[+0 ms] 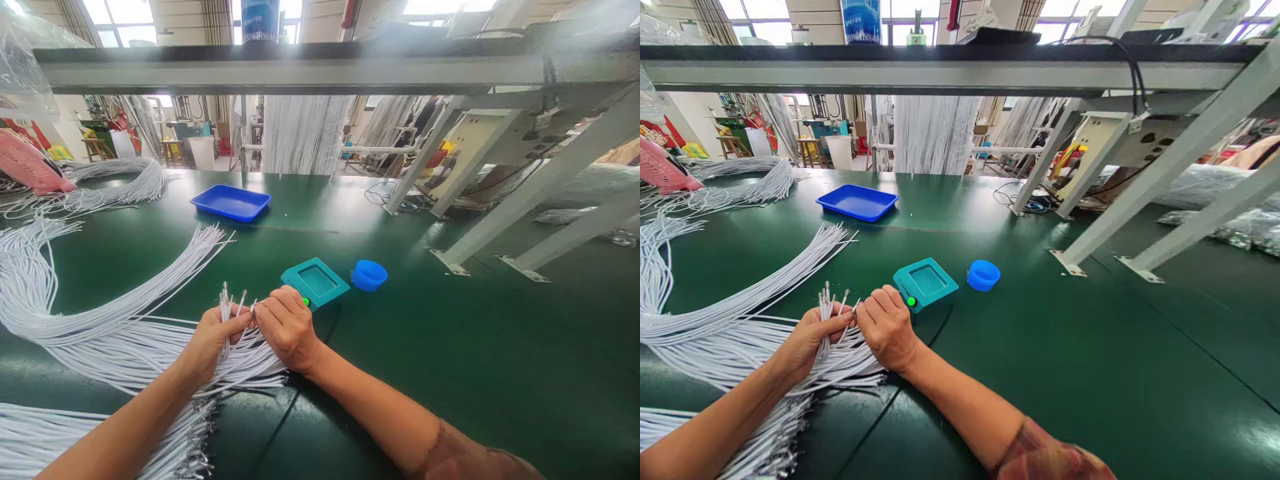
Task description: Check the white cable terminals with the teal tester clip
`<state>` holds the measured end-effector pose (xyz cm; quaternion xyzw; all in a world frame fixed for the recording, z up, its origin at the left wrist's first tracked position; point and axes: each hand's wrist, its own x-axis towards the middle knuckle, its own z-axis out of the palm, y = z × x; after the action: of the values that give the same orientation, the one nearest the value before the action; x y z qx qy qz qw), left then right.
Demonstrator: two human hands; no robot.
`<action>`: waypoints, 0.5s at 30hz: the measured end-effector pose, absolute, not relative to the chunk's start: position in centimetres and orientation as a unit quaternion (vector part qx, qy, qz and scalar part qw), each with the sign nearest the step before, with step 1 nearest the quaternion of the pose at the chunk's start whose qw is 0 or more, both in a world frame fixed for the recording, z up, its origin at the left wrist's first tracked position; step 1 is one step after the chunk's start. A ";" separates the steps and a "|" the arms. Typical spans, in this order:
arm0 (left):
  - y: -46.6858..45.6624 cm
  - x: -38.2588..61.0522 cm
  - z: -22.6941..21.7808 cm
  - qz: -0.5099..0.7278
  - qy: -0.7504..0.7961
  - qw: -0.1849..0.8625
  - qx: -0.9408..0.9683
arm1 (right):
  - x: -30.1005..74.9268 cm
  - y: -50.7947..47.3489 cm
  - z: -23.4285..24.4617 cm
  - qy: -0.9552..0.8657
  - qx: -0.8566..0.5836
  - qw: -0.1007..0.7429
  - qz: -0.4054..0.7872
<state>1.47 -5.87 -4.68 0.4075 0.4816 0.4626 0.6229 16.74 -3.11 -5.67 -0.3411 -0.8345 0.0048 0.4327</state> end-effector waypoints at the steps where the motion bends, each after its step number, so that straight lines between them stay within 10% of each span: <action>1: -5.9 1.5 -4.7 0.461 0.482 0.623 0.407 | 16.9 -2.9 -5.5 -0.842 -0.325 0.430 0.011; 7: -5.7 1.5 -4.8 0.466 0.481 0.620 0.409 | 17.4 -2.3 -4.5 -0.790 -0.387 0.406 0.248; 15: -4.7 1.3 -5.0 0.466 0.448 0.696 0.312 | 18.2 -1.2 -5.2 -0.879 -0.374 0.297 -0.019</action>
<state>1.35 -4.69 -5.04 0.3124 0.4480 0.4659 0.6962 18.25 -1.20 -5.23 -0.3735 -0.8787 -0.0193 0.2967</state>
